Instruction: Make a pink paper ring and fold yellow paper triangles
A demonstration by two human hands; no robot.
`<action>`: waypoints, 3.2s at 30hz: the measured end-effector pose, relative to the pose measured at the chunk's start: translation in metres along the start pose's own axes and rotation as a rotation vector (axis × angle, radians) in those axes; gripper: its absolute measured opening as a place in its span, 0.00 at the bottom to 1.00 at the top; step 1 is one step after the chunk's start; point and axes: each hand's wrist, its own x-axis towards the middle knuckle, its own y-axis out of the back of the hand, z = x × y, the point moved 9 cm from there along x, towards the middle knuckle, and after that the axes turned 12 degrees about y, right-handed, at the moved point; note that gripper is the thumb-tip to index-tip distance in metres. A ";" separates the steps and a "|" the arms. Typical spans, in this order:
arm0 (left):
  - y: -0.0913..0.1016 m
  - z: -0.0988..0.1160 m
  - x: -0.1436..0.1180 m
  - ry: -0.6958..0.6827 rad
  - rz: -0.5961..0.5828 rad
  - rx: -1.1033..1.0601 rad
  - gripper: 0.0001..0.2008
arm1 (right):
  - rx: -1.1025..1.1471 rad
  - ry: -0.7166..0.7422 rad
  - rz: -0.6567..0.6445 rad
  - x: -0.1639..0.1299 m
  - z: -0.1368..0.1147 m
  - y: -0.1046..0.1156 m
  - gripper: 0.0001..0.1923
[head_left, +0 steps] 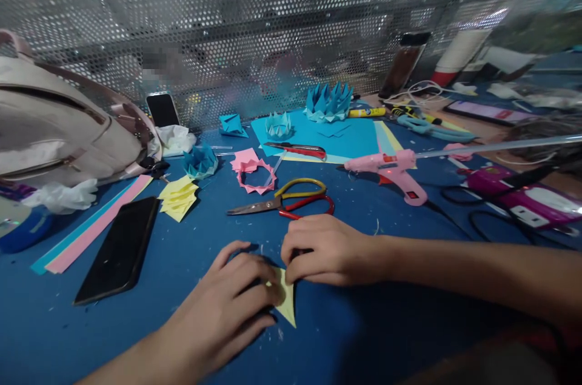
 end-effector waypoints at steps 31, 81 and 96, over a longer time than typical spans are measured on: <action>-0.009 0.012 -0.016 -0.218 0.057 0.275 0.17 | 0.302 -0.028 -0.058 0.007 0.014 -0.011 0.12; -0.008 0.020 -0.013 -0.237 0.052 0.419 0.25 | 0.397 -0.200 -0.089 0.008 0.028 -0.030 0.14; -0.009 0.021 -0.014 -0.216 0.040 0.405 0.26 | 0.388 -0.186 -0.095 0.009 0.027 -0.029 0.13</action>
